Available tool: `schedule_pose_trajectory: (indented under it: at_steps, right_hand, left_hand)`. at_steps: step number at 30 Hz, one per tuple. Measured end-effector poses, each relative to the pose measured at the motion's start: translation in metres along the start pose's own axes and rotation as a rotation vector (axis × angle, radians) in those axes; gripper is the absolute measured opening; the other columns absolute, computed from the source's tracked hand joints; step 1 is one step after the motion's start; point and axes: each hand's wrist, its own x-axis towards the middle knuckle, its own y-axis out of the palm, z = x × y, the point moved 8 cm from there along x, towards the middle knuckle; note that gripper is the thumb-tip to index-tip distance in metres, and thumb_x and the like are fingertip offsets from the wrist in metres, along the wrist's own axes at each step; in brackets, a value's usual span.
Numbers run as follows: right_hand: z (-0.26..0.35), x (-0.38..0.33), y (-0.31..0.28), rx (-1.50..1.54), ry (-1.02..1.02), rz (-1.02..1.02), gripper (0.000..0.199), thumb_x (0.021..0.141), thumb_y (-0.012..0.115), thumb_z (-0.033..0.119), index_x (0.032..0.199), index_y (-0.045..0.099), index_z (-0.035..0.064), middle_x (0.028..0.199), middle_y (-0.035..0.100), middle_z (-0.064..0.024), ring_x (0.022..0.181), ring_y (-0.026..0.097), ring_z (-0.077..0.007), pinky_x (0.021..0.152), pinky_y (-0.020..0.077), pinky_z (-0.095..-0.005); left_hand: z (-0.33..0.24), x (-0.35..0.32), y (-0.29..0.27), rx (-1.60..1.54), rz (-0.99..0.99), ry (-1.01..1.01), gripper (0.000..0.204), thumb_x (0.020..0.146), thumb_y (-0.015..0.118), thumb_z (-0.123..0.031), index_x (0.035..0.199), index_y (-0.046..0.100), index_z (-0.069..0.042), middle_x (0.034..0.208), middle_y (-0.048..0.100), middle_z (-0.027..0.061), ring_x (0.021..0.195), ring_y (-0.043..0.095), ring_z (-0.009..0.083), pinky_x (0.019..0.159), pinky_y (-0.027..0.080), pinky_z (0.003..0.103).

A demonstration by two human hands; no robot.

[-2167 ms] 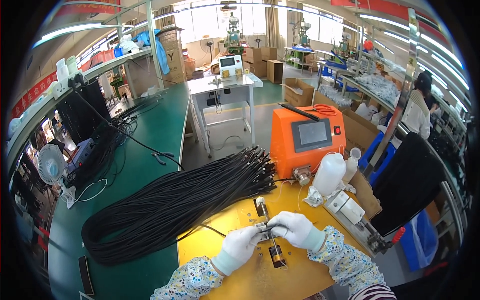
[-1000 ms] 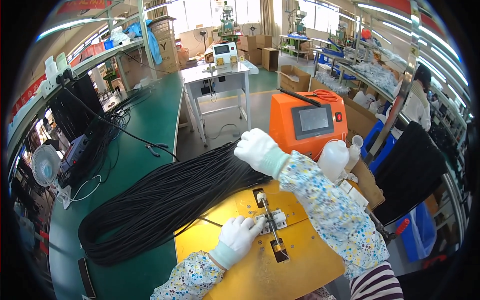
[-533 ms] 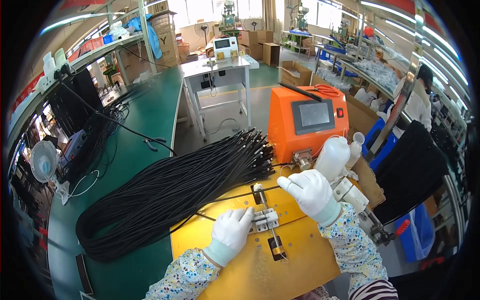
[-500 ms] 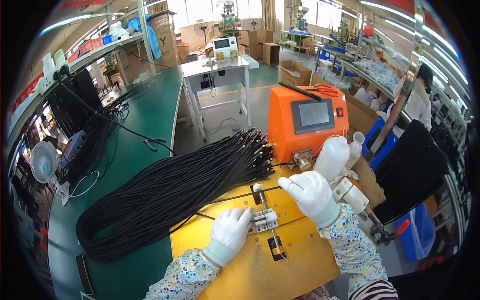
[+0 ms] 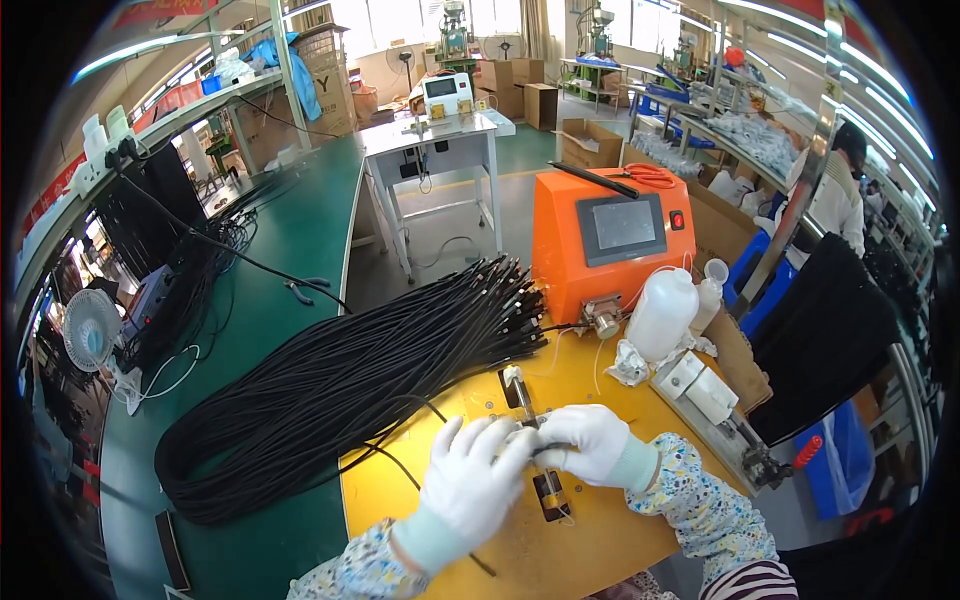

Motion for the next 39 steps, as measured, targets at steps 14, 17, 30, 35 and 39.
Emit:
schedule_pose_trajectory:
  at_steps: [14,17,30,35,39]
  right_hand:
    - [-0.030,0.009,-0.011,-0.294,0.055,-0.101,0.011,0.081,0.069,0.017,0.088,0.070,0.0087,0.083,0.063,-0.0074,0.079,0.062,-0.0260,0.069,0.0496,-0.0353]
    - [-0.025,0.043,-0.023,-0.477,-0.038,-0.172,0.010,0.081,0.067,0.016,0.088,0.068,0.0096,0.083,0.061,-0.0075,0.082,0.062,-0.0258,0.070,0.0497,-0.0353]
    - [-0.063,0.168,0.025,-1.232,-0.229,0.372,0.014,0.075,0.066,0.015,0.087,0.061,0.0096,0.081,0.059,-0.0037,0.088,0.060,-0.0236,0.074,0.0469,-0.0355]
    - [0.035,0.125,-0.024,-0.840,-0.608,-0.272,0.019,0.074,0.063,0.012,0.093,0.063,0.0109,0.080,0.056,-0.0013,0.082,0.058,-0.0213,0.073,0.0472,-0.0333]
    - [0.046,0.063,-0.038,-0.977,-0.493,-0.281,0.021,0.073,0.062,0.011,0.094,0.064,0.0114,0.081,0.055,-0.0005,0.078,0.057,-0.0204,0.072,0.0478,-0.0337]
  left_hand:
    - [0.040,-0.033,0.076,0.177,0.198,-0.059,0.043,0.081,0.057,-0.009,0.124,0.060,-0.011,0.082,0.055,0.0014,0.075,0.055,0.0194,0.067,0.047,0.032]
    - [0.041,-0.036,0.076,0.215,0.210,-0.031,0.043,0.081,0.056,-0.010,0.124,0.060,-0.010,0.082,0.055,0.0013,0.074,0.055,0.0191,0.067,0.047,0.032]
    - [0.038,-0.036,0.083,0.221,0.242,0.001,0.045,0.082,0.055,-0.011,0.126,0.058,-0.010,0.086,0.056,0.0004,0.074,0.054,0.0188,0.069,0.047,0.032]
    - [0.046,-0.042,0.078,0.177,0.224,-0.022,0.043,0.080,0.054,-0.011,0.123,0.058,-0.008,0.090,0.057,0.0019,0.078,0.056,0.0200,0.068,0.047,0.034]
    - [0.049,-0.038,0.076,0.141,0.177,-0.032,0.040,0.080,0.055,-0.011,0.119,0.061,-0.007,0.089,0.057,0.0020,0.079,0.056,0.0199,0.069,0.047,0.033]
